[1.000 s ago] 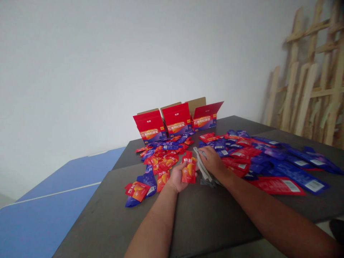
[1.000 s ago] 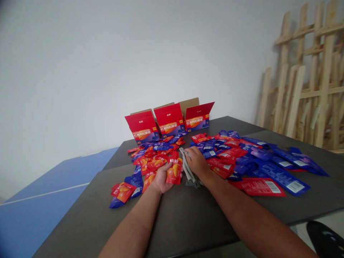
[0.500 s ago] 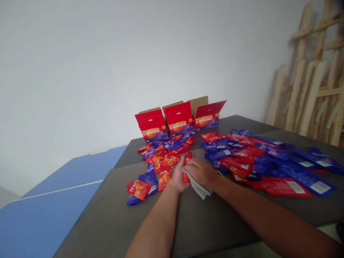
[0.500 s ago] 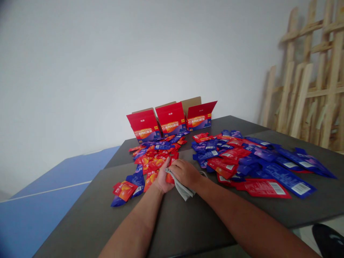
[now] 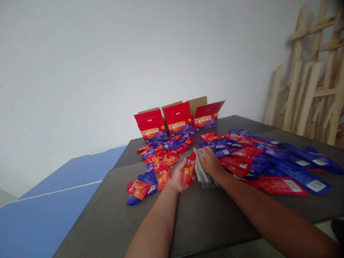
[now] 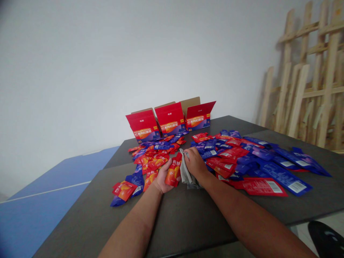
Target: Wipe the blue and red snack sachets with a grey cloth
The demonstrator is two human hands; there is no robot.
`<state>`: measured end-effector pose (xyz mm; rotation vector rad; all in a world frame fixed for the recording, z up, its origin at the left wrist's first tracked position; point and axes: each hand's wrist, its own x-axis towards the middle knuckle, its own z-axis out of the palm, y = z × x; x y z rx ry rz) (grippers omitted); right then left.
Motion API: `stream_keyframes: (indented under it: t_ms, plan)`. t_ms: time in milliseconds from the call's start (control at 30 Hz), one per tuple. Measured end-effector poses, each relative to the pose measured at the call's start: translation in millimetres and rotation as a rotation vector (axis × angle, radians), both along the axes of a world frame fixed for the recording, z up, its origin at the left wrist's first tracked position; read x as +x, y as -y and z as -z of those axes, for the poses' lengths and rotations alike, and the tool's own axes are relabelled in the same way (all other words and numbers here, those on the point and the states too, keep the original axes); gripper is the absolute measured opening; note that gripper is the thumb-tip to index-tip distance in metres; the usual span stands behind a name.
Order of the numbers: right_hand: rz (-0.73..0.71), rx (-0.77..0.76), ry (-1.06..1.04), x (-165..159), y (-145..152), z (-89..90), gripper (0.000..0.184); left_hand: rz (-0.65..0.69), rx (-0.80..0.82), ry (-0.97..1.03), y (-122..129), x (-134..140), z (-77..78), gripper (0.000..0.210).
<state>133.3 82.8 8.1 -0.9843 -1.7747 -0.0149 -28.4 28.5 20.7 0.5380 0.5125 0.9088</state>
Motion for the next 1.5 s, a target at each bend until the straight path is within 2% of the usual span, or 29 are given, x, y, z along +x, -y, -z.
stream_keyframes:
  t_ms: [100,167,267,333,467,567,667,867,933,1033,1167,1267,1367,1500]
  plan:
    - [-0.036,0.030,-0.008,0.6,5.4,-4.6,0.018,-0.083,-0.027,0.077,-3.7,-2.5,-0.5,0.043]
    - [-0.179,0.074,0.073,-4.1,15.5,-7.2,0.019,-0.119,-0.044,0.125,-6.3,-4.7,-0.1,0.049]
    - [-0.446,0.160,0.307,-17.8,33.9,-7.1,0.018,-0.080,-0.091,0.143,-9.3,-7.6,2.2,0.056]
    - [-0.510,0.202,0.430,-27.4,43.2,-5.3,0.017,-0.041,-0.111,0.114,-10.0,-7.7,4.5,0.058]
    - [-0.393,0.159,0.429,-35.2,47.2,-3.7,0.018,-0.046,-0.072,0.012,-7.4,-0.3,8.0,0.050]
    - [-0.264,0.080,0.277,-31.3,40.4,-5.0,0.018,-0.059,-0.050,-0.068,-3.1,9.4,8.1,0.041]
    - [-0.147,0.051,0.108,-25.9,30.6,-5.1,0.017,-0.057,0.001,-0.121,1.3,16.0,6.8,0.042]
    - [-0.006,0.006,-0.078,-19.9,13.6,0.8,0.014,-0.067,0.122,-0.141,6.2,14.6,4.9,0.036]
    - [0.034,-0.019,-0.108,-17.2,7.9,4.1,0.014,-0.086,0.088,-0.133,5.8,12.1,4.4,0.042]
    - [0.078,-0.024,-0.118,-11.8,-0.1,10.1,0.015,-0.112,-0.025,-0.070,2.6,6.7,2.3,0.040]
    - [0.065,-0.026,0.060,-8.9,1.7,14.3,0.017,-0.259,-0.060,0.182,-4.6,-3.2,-2.7,0.047]
    - [0.019,0.012,0.221,-12.5,16.1,7.9,0.037,-0.366,-0.016,0.279,-8.0,-7.8,-4.7,0.050]
    - [-0.115,0.079,0.358,-17.7,32.2,-2.3,0.054,-0.384,0.034,0.249,-8.4,-4.6,-2.6,0.044]
    - [-0.239,0.097,0.471,-23.5,40.1,-5.7,0.045,-0.329,0.064,0.112,-6.9,9.5,1.9,0.038]
